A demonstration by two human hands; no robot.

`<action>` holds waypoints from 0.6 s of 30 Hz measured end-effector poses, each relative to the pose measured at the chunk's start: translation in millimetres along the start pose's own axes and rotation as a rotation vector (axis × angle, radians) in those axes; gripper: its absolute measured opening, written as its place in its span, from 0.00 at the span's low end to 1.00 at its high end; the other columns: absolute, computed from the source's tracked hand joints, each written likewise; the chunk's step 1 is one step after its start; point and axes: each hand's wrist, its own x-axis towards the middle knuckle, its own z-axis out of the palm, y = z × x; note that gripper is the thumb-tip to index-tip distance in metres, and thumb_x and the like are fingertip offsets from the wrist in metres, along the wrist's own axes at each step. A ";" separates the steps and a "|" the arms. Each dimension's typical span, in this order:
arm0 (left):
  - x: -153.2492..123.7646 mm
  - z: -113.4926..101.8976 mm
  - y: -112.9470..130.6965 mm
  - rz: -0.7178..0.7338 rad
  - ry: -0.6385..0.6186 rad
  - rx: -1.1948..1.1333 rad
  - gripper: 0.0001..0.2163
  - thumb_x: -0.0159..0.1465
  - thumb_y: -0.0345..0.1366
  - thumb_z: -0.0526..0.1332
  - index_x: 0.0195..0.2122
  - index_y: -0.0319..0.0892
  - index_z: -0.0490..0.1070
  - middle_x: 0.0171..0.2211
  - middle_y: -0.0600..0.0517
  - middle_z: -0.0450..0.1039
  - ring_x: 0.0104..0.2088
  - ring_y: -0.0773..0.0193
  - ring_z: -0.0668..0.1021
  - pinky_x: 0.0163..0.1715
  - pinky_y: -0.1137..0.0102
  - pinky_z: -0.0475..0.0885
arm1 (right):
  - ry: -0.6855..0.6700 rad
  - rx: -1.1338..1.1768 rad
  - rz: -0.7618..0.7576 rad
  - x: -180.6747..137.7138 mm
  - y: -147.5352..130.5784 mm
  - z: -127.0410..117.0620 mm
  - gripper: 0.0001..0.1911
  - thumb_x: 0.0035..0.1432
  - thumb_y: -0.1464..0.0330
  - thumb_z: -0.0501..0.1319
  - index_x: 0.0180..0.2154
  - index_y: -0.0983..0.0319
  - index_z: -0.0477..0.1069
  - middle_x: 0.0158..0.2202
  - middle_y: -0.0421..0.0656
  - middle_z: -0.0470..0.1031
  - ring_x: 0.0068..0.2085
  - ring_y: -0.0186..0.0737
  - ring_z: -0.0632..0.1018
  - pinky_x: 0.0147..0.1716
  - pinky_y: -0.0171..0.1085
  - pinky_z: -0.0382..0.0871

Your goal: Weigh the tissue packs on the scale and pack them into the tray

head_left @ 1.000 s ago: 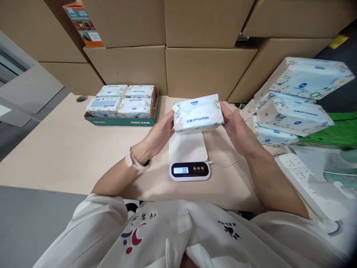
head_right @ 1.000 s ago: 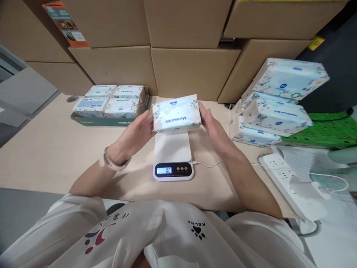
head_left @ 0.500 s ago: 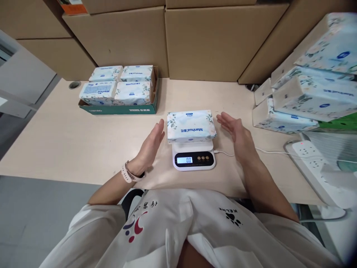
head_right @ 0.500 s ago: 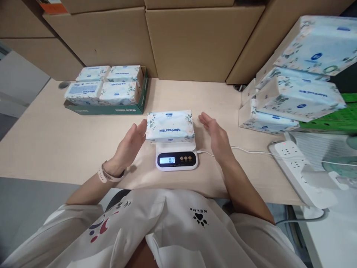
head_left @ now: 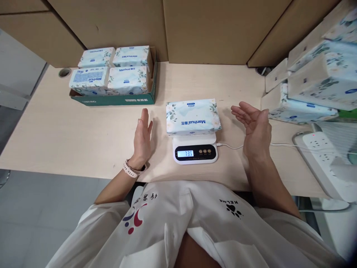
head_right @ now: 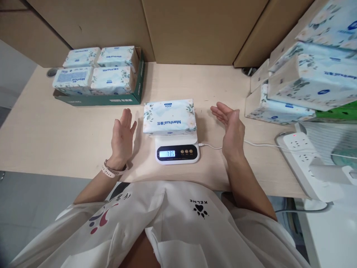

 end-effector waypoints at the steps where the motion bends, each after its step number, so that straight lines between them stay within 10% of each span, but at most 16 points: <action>1: -0.1 0.5 -0.2 -0.002 -0.005 0.000 0.37 0.71 0.72 0.52 0.74 0.59 0.68 0.84 0.56 0.48 0.84 0.51 0.49 0.83 0.52 0.52 | -0.003 -0.002 -0.003 -0.5 -0.4 -0.1 0.40 0.71 0.34 0.50 0.54 0.58 0.83 0.54 0.48 0.88 0.61 0.51 0.86 0.70 0.59 0.71; 18: 0.2 1.5 1.5 -0.044 -0.039 -0.038 0.37 0.69 0.73 0.55 0.71 0.57 0.72 0.82 0.52 0.55 0.83 0.47 0.53 0.81 0.48 0.55 | 0.031 -0.017 -0.025 3.6 1.1 -4.5 0.40 0.70 0.34 0.51 0.49 0.59 0.84 0.48 0.49 0.89 0.54 0.52 0.88 0.65 0.59 0.74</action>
